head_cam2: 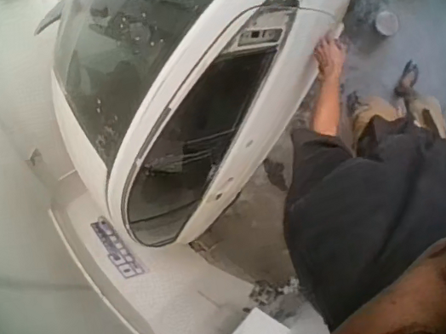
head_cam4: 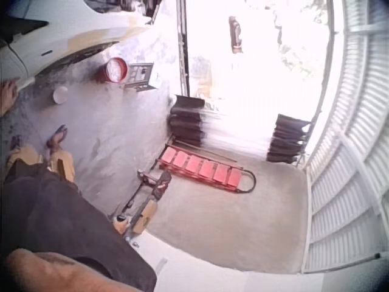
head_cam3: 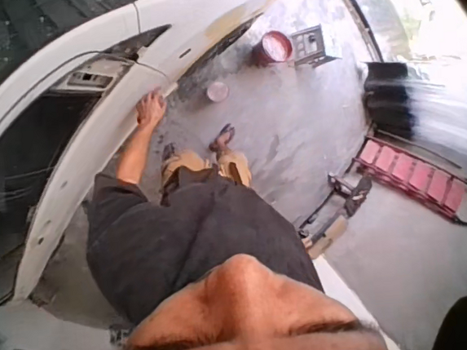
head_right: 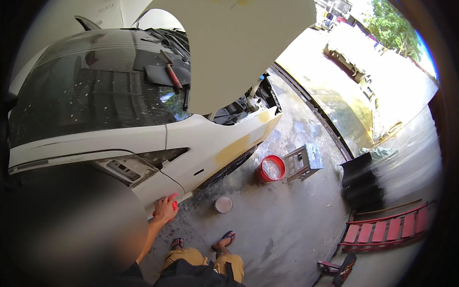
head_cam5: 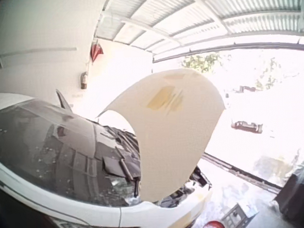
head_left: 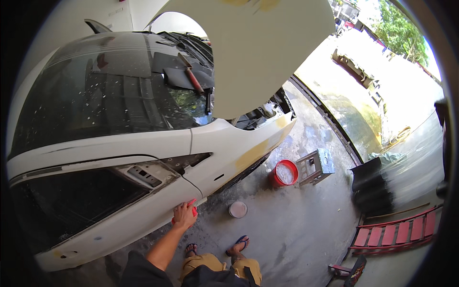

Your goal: The person sands the front fender of a white car with a sanding block and wipes the surface with a red cloth. The hood is open, and the person repeatedly dips the cloth into a red bucket of water while working on the fender.

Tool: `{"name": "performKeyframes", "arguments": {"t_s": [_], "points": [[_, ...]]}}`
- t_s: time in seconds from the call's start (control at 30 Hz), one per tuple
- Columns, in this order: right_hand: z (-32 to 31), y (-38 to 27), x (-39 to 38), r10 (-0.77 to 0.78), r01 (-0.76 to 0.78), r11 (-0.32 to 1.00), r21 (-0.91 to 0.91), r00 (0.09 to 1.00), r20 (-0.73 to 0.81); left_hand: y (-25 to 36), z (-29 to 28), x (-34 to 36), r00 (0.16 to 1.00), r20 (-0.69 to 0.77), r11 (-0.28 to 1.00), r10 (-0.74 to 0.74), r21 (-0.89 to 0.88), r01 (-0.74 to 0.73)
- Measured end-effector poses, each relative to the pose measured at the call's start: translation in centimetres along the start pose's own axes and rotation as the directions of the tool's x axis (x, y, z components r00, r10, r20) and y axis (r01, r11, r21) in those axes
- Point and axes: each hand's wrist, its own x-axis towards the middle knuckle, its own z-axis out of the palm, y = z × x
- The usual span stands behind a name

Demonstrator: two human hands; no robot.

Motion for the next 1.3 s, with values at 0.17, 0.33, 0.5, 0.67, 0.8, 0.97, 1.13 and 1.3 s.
{"name": "performKeyframes", "arguments": {"t_s": [0.17, 0.33, 0.5, 0.67, 0.8, 0.97, 1.13, 1.3], "points": [[-2.1, -1.3, -1.3, -0.062, 0.067, 0.997, -0.048, 0.994, 0.089, -11.0, 4.1, -9.5, 0.981, 0.115, 0.955, -0.155, -0.236, 0.179], [-4.0, -1.8, 0.2, -0.075, 0.1, 0.987, -0.126, 0.979, 0.19, -22.3, 11.1, -23.1, 0.777, 0.442, 0.792, -0.447, -0.207, 0.574], [-6.3, -1.5, 1.4, -0.075, 0.135, 0.97, -0.202, 0.957, 0.281, -30.9, 16.3, -37.0, 0.455, 0.722, 0.62, -0.522, -0.045, 0.783], [-9.0, -2.7, 0.9, 0.012, 0.05, 0.978, -0.205, 0.958, 0.287, -34.8, 22.1, -49.5, 0.419, 0.725, 0.383, -0.546, -0.228, 0.895], [-10.6, -5.3, -0.7, 0.053, 0.027, 0.972, -0.232, 0.942, 0.331, -36.9, 24.8, -55.1, 0.924, 0.371, 0.933, -0.091, -0.292, 0.209], [-10.3, -8.3, -3.7, 0.085, 0.0, 0.972, -0.234, 0.931, 0.354, -37.2, 24.4, -53.8, 0.516, 0.636, 0.335, -0.574, -0.393, 0.857], [-6.5, -8.2, -8.2, 0.051, -0.004, 0.992, -0.125, 0.924, 0.379, -38.3, 22.0, -47.8, 0.484, 0.633, 0.108, -0.604, -0.538, 0.836], [-0.7, -5.8, -13.6, 0.111, -0.089, 0.994, -0.066, 0.839, 0.534, -39.2, 17.3, -41.1, 0.635, 0.452, 0.422, -0.626, -0.489, 0.764]]}}
